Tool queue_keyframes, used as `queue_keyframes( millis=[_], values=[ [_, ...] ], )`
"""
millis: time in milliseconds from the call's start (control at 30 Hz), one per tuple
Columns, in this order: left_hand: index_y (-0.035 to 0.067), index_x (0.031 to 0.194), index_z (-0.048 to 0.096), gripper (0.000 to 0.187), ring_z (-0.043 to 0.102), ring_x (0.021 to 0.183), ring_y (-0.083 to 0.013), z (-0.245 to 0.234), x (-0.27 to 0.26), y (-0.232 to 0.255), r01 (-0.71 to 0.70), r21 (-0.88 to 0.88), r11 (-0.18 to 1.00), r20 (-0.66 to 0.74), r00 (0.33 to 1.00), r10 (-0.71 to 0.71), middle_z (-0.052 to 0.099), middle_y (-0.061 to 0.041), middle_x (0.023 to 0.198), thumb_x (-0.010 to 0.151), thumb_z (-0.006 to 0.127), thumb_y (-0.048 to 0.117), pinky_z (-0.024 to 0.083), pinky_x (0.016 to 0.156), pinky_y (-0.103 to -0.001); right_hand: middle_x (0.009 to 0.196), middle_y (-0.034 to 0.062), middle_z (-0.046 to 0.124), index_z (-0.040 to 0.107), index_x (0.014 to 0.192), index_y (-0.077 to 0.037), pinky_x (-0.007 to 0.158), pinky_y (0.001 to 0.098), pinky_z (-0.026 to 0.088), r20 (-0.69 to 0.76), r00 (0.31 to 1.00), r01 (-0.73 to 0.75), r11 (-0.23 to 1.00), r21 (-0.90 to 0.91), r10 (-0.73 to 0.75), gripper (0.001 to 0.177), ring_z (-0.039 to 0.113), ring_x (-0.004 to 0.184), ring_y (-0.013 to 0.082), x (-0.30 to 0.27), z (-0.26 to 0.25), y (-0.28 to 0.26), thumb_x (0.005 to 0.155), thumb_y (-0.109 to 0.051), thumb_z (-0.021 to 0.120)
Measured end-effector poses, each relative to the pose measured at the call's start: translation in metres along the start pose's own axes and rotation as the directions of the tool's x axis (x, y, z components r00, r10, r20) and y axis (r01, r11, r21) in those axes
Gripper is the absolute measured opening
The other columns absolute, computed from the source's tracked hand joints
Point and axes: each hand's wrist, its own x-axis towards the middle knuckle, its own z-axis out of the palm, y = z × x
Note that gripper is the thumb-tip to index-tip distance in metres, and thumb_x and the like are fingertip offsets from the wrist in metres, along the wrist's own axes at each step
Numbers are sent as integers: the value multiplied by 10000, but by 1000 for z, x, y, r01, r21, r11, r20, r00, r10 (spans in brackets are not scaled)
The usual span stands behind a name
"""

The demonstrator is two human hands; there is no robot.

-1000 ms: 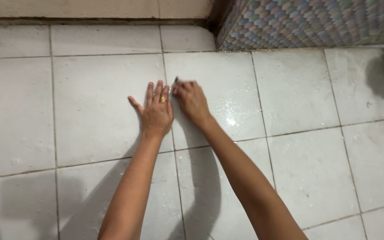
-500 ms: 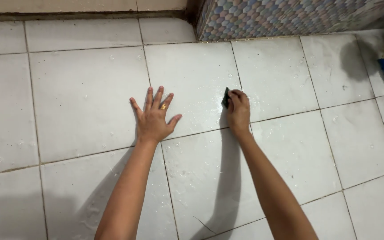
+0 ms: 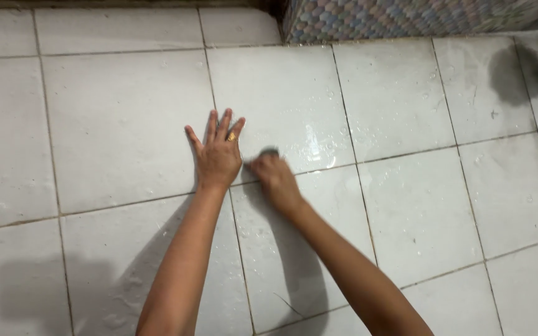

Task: The person fills a bucket with water, wets a sponge, and then kneels to scrub the tiled bathroom floor. They repeatedly wet the sponge and continue scrubbing different sections of the floor.

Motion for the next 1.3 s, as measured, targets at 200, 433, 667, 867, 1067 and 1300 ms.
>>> queue_keyframes(
  millis=[200,433,667,867,1067,1300],
  values=[
    [281,1431,596,450,292,1524,-254,0,0,0,12,-24,1000,6,1000,-12,445,16,1598,1009,480,176,31,1183,-741,1206,117,697,721,1211,-14,933,438,491,66,997,28,998,-50,-24,328,626,1164,296,28,4,37,911,12,593],
    [287,1423,597,467,292,1528,-236,-4,3,-1,33,-34,999,23,999,-32,445,33,1595,989,487,158,25,1186,-733,1222,120,667,684,1257,5,992,434,498,54,980,192,981,-34,-190,356,618,1181,289,-6,-5,11,912,-30,601],
    [280,1430,591,440,297,1522,-234,-1,0,-2,34,-38,999,9,999,-34,448,32,1591,1013,493,180,28,1195,-729,1216,102,666,697,1254,-17,962,430,497,131,990,70,991,-110,-56,364,605,1172,292,22,14,37,903,-14,599],
    [282,1428,592,456,301,1520,-235,-1,3,-1,31,-31,999,2,1000,-31,448,34,1593,994,503,172,29,1189,-724,1194,83,661,691,1234,-25,972,431,475,142,963,244,965,-92,-230,344,588,1183,280,-1,2,17,906,-47,592],
    [281,1424,594,443,306,1518,-228,-2,1,-5,32,-16,999,1,999,-32,453,38,1589,1002,501,185,38,1196,-722,1167,65,661,704,1231,-43,959,444,466,173,985,61,980,-190,-28,354,573,1165,258,26,16,41,892,-36,602],
    [282,1419,598,455,311,1511,-221,1,0,-2,37,-1,999,1,999,-37,452,44,1589,987,498,177,43,1189,-718,1153,54,658,711,1234,-65,916,456,432,197,965,204,967,-152,-173,389,571,1147,251,-1,9,23,861,-30,603]
  ],
)
